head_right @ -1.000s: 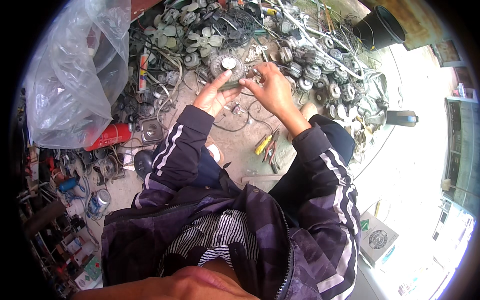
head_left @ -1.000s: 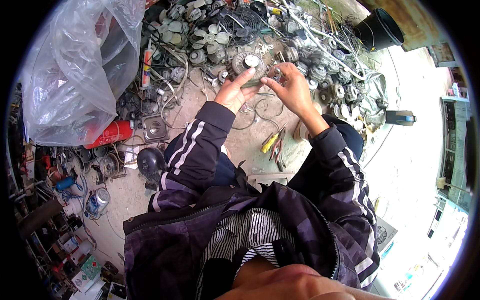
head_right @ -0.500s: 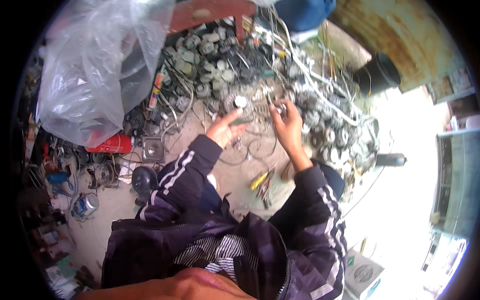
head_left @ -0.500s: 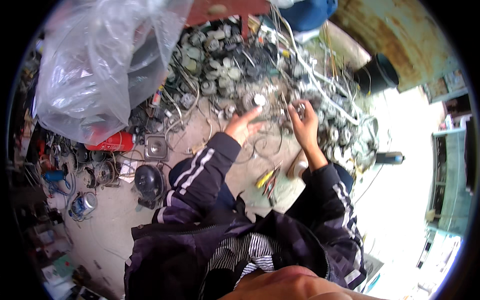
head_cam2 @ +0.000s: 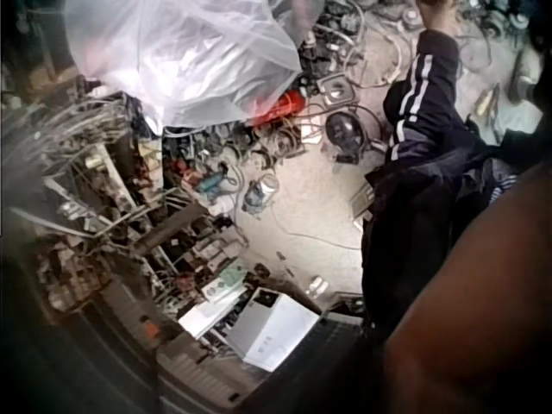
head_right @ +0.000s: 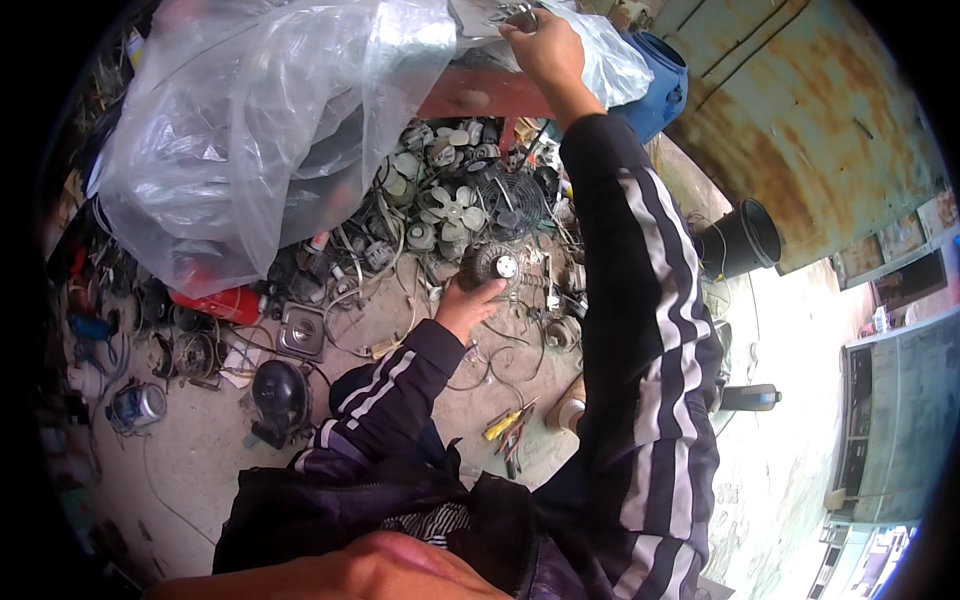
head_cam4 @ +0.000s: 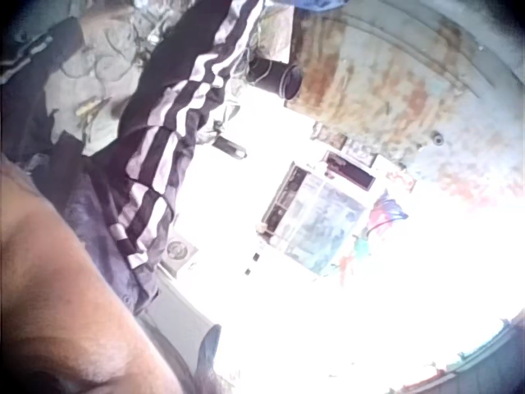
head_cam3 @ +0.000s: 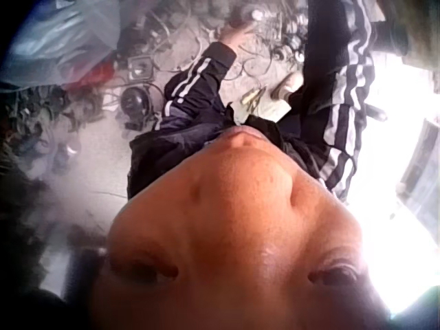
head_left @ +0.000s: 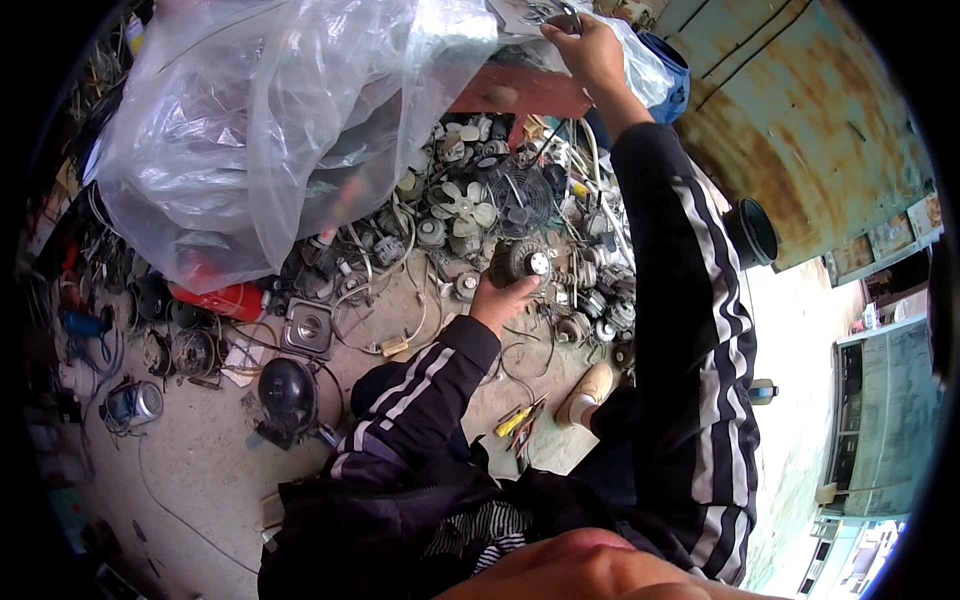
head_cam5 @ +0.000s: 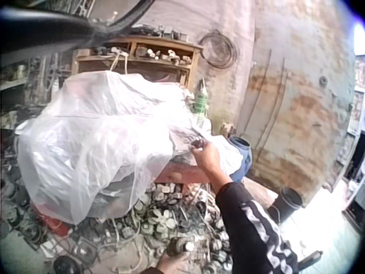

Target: The person uses pliers and a wrench to disassemble and manipulate various electrical components, including fan blades and motor housings, in a cluttered workshop. They repeatedly pick up parts, attempt to loosen or remove fasteners, and place the items back into a pile of scrap.

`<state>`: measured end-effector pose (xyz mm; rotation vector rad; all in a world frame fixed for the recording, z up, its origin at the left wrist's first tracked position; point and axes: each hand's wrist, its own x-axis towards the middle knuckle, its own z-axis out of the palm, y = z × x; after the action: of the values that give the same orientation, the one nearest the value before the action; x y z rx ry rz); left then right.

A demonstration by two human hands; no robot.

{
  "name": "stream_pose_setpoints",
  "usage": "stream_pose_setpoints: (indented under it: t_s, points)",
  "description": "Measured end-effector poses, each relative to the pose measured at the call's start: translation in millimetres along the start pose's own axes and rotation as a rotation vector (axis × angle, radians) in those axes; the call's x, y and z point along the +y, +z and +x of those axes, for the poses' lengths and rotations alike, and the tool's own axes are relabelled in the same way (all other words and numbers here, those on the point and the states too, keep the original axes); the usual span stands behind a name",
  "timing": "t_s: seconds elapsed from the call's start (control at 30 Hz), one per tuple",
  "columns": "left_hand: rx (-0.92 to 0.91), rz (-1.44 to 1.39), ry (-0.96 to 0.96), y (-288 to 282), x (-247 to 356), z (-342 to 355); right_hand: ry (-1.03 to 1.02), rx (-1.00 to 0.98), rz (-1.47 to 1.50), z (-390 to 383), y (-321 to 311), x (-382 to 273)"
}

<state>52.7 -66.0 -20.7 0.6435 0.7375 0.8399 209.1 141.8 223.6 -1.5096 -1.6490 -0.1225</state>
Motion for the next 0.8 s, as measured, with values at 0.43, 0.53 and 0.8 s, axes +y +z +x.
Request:
stream_pose_setpoints:
  t_s: [0.43, 0.53, 0.8]
  points:
    - [0.071, -0.187, 0.059, -10.5, 21.1, -14.7, 0.826, -0.127, 1.14, -113.7, -28.8, 34.3]
    - [0.017, -0.172, -0.016, -13.7, 17.7, -10.7, 0.96, -0.31, 0.985, -190.9, -47.5, 74.7]
    - [-0.126, -0.083, -0.117, -19.2, 6.5, -3.6, 0.628, -0.498, 0.435, -308.4, -71.6, 67.6]
